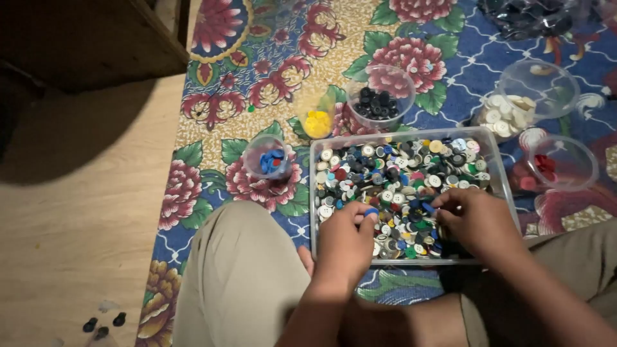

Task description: Sorting various types and colors of buttons from a large central tray into several smaller plastic containers.

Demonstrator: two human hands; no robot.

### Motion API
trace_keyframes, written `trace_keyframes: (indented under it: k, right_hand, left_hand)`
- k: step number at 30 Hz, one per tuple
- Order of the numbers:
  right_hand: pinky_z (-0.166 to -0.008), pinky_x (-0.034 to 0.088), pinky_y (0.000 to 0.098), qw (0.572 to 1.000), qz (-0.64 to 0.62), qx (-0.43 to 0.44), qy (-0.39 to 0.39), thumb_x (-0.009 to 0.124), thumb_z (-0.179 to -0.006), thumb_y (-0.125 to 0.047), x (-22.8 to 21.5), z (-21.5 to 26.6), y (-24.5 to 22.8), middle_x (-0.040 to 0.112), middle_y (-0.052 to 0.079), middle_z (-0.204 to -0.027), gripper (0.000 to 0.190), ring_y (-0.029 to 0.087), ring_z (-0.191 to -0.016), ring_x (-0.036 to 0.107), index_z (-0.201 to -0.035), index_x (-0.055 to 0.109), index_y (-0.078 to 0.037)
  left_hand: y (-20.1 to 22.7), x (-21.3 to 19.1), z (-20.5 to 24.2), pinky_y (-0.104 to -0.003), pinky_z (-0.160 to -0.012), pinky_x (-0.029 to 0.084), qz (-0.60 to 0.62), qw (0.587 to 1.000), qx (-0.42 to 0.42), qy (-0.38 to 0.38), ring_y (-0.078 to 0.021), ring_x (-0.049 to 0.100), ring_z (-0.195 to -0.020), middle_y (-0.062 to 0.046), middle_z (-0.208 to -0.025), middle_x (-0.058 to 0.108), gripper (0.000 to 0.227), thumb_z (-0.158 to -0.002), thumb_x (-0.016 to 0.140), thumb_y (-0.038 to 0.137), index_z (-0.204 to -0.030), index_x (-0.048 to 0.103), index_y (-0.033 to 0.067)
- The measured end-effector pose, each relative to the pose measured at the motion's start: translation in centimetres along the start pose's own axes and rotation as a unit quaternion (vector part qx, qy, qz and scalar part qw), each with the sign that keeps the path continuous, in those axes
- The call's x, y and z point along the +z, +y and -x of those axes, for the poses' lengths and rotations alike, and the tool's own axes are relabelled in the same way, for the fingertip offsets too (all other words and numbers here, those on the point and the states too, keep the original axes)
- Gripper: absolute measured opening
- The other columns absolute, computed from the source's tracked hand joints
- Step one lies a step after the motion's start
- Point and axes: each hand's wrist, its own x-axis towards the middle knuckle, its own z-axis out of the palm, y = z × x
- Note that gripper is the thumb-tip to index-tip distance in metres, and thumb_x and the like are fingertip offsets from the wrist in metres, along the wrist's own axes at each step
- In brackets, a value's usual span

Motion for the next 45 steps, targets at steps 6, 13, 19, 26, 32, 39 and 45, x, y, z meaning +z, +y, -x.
trace_keyframes:
  k: [6,13,19,26,32,39,45]
  right_hand:
    - [-0.074,0.056,0.0280,0.998,-0.029,0.017,-0.058,0.081,-0.087,-0.018,-0.8,0.5,-1.0,0.083,-0.001,-0.090,0.031,0.013,-0.076,0.075,-0.118,0.079,-0.016]
    - [-0.066,0.055,0.0280,0.998,-0.047,-0.023,-0.026,0.084,-0.082,-0.020,0.5,0.7,-0.2,0.081,0.002,-0.082,0.027,0.013,-0.067,0.070,-0.108,0.082,-0.015]
    - [-0.055,0.049,0.0294,0.992,-0.081,-0.087,0.036,0.080,-0.084,-0.018,0.5,2.1,-2.0,0.078,0.003,-0.079,0.021,0.015,-0.057,0.060,-0.104,0.084,-0.018]
    - [-0.055,0.041,0.0259,0.932,-0.338,-0.003,-0.130,0.064,-0.097,-0.007,1.8,2.5,-2.6,0.074,0.010,-0.078,0.027,0.015,-0.063,0.057,-0.117,0.082,-0.003]
    - [-0.068,0.051,0.0287,0.907,-0.404,0.015,-0.119,0.058,-0.097,-0.004,1.6,3.4,-5.1,0.074,0.009,-0.106,0.042,0.018,-0.080,0.064,-0.139,0.065,-0.008]
    - [-0.084,0.062,0.0318,0.954,-0.289,0.034,-0.077,0.054,-0.099,-0.007,0.0,4.2,-5.8,0.076,0.004,-0.117,0.044,0.018,-0.093,0.072,-0.141,0.064,-0.019]
    - [-0.075,0.055,0.0310,0.928,-0.365,0.029,-0.062,0.051,-0.098,0.001,0.8,3.6,-3.0,0.074,0.009,-0.114,0.044,0.019,-0.087,0.068,-0.139,0.064,-0.011]
  left_hand:
    - [-0.5,-0.4,0.2,-0.045,-0.096,0.034,-0.043,0.999,-0.029,0.001,-0.0166,0.069,-0.098,0.012,-0.109,0.077,0.025,-0.099,0.053,0.033,-0.116,0.072,0.0338]
    - [-1.9,1.7,-0.7,-0.038,-0.085,0.049,0.004,0.996,0.086,0.028,-0.0211,0.066,-0.089,0.000,-0.101,0.068,0.027,-0.097,0.053,0.022,-0.113,0.075,0.0248]
    - [-0.2,2.0,-0.2,-0.026,-0.069,0.049,0.128,0.988,0.080,-0.038,-0.0131,0.064,-0.072,-0.001,-0.093,0.077,0.024,-0.095,0.060,0.020,-0.114,0.074,0.0138]
    - [0.1,2.1,-0.8,-0.023,-0.064,0.054,0.200,0.975,0.093,0.008,-0.0101,0.067,-0.069,-0.003,-0.085,0.078,0.022,-0.088,0.071,0.014,-0.108,0.080,0.0104]
    - [-1.0,1.1,-2.8,-0.024,-0.066,0.051,0.373,0.927,0.019,-0.008,-0.0132,0.065,-0.073,-0.009,-0.089,0.074,0.021,-0.094,0.067,0.010,-0.113,0.073,0.0069]
    - [-1.5,-8.0,-7.1,-0.016,-0.043,0.038,0.543,0.815,-0.096,0.180,-0.0087,0.058,-0.058,-0.014,-0.096,0.075,0.037,-0.095,0.070,0.016,-0.129,0.068,0.0015]
    - [-3.9,-6.0,-7.8,-0.023,-0.070,0.056,0.569,0.790,-0.060,0.221,-0.0189,0.070,-0.087,-0.011,-0.104,0.074,0.015,-0.099,0.059,-0.003,-0.099,0.072,0.0045]
